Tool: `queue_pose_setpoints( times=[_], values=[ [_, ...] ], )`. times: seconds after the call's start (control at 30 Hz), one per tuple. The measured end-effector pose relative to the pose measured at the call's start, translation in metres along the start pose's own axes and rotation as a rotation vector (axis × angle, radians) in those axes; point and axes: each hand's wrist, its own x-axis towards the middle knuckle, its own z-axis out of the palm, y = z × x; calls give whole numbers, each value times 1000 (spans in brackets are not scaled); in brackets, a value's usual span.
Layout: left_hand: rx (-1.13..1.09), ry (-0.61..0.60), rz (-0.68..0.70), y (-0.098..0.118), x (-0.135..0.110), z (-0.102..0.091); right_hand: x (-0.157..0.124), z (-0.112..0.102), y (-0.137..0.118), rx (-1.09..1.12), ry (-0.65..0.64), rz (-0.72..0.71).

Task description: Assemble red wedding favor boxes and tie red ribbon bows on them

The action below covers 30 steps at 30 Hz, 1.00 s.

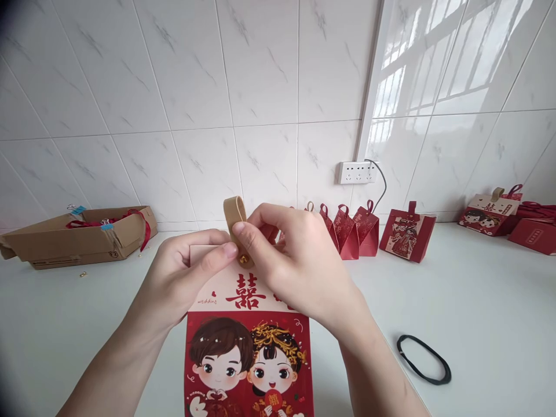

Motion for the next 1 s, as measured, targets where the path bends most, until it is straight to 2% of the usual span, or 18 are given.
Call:
queue_pose_setpoints(
  times=[0.37,0.77,1.0],
  values=[
    [-85,-25,-33,2,-2,4,-1,1,0,-89,79,-6],
    [-12,-21,22,2,-1,3,1,2,0,-171,109,-50],
    [-129,-32,12,2,-3,3,-2,3,0,-117,138,-104]
  ],
)
